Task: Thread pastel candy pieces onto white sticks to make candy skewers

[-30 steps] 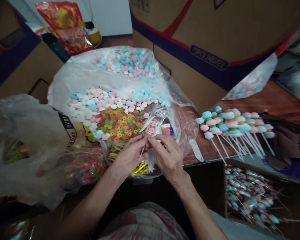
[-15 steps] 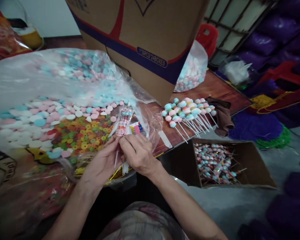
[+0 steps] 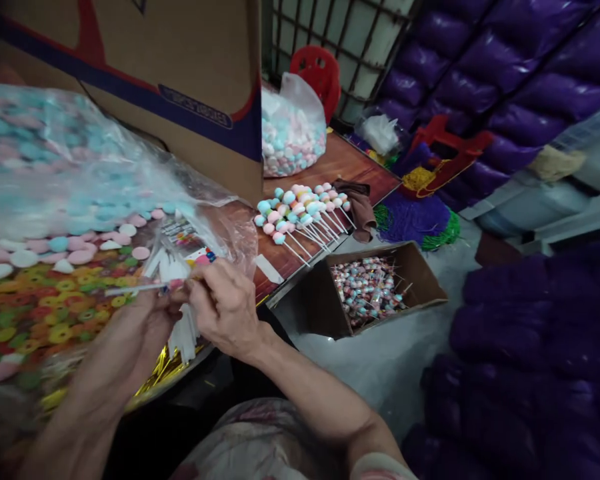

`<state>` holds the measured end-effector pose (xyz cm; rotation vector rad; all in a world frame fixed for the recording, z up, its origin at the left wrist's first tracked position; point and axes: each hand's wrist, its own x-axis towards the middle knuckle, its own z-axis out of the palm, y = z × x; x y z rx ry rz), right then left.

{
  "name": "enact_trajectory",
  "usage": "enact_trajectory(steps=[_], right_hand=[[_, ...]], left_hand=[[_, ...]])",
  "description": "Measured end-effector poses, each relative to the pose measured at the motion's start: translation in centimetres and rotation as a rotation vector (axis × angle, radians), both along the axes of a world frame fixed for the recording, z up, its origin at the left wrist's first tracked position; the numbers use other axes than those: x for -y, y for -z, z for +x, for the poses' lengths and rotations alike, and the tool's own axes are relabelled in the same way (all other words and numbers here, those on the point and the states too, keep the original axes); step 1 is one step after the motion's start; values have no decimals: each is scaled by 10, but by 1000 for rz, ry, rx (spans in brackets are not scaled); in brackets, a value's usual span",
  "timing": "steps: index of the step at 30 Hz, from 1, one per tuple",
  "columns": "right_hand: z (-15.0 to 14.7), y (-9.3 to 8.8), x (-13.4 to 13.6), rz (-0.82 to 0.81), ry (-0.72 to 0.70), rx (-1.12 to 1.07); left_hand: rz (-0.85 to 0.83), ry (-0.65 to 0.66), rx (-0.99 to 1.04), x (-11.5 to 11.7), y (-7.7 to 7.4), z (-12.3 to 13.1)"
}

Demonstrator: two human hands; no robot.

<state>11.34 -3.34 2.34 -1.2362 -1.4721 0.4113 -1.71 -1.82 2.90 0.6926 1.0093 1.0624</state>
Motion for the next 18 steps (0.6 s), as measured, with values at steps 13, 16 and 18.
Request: enact_trajectory(steps=[13,16,18], right_hand=[[37,24,82,-448,194,-536],[48,31,92,-488,226,-801],[65,36,92,-421,304,-1040]], left_hand=[[116,278,-101,34,17,70],[287,337,-254,27,20,73],[458,257,-487,9,21,62]])
